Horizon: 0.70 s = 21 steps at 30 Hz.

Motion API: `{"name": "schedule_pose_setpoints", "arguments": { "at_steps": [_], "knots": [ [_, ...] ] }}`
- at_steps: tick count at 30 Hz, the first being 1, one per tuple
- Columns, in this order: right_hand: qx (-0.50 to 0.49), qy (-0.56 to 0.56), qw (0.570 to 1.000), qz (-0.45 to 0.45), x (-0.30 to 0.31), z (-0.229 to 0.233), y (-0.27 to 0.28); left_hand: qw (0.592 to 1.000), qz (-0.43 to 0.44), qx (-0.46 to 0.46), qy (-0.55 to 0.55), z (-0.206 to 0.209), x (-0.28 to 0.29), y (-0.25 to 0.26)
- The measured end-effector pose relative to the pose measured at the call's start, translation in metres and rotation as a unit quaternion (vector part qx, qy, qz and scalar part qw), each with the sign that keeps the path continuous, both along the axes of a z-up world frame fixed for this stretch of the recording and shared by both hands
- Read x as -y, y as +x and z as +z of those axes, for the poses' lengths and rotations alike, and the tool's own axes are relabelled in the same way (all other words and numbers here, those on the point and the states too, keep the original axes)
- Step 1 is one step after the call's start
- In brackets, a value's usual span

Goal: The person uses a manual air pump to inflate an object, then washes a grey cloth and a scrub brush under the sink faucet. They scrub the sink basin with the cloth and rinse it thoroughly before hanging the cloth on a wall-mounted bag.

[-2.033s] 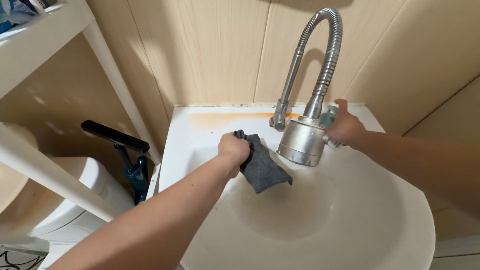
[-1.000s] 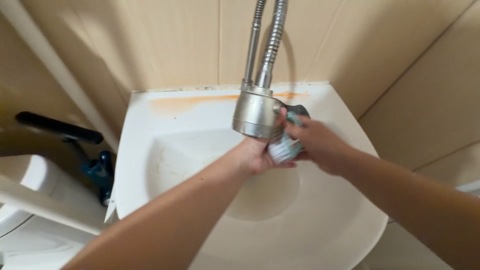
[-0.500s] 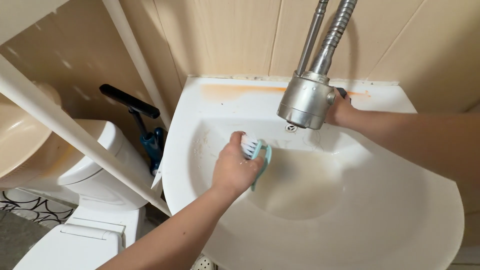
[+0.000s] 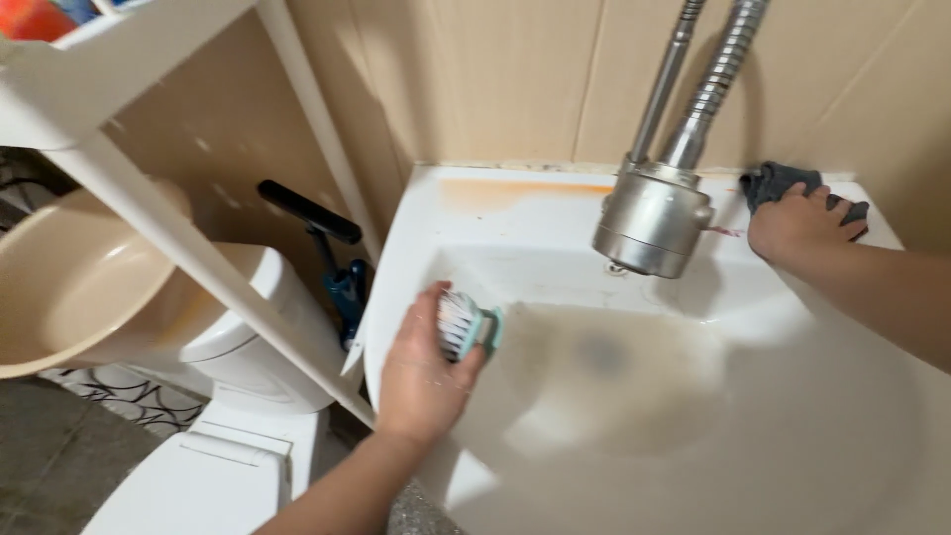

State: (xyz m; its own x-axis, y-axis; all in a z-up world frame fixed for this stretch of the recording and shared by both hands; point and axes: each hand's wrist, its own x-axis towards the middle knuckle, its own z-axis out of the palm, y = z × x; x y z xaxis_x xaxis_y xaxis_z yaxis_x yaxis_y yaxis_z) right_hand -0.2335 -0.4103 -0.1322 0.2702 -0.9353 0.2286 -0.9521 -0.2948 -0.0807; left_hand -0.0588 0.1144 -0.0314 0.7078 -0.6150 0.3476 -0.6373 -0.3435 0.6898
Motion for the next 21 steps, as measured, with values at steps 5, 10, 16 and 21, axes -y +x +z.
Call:
{"name": "schedule_pose_setpoints", "arguments": {
  "at_steps": [5, 10, 16, 21],
  "knots": [
    [0.051, 0.008, 0.986, 0.159, -0.048, -0.008, 0.037, 0.987, -0.012, -0.147, 0.067, 0.000, -0.002, -0.005],
    [0.024, 0.094, 0.967, 0.234, -0.072, 0.015, 0.038, 0.981, 0.006, -0.179, 0.075, 0.005, -0.006, -0.006],
    [0.015, 0.033, 0.975, 0.219, -0.070, 0.022, 0.007, 0.960, -0.002, -0.265, 0.096, 0.016, -0.014, -0.004],
    [-0.022, -0.028, 0.988, 0.153, -0.052, 0.022, -0.005, 0.954, -0.023, -0.284, 0.095, 0.021, -0.019, -0.003]
  ]
}}
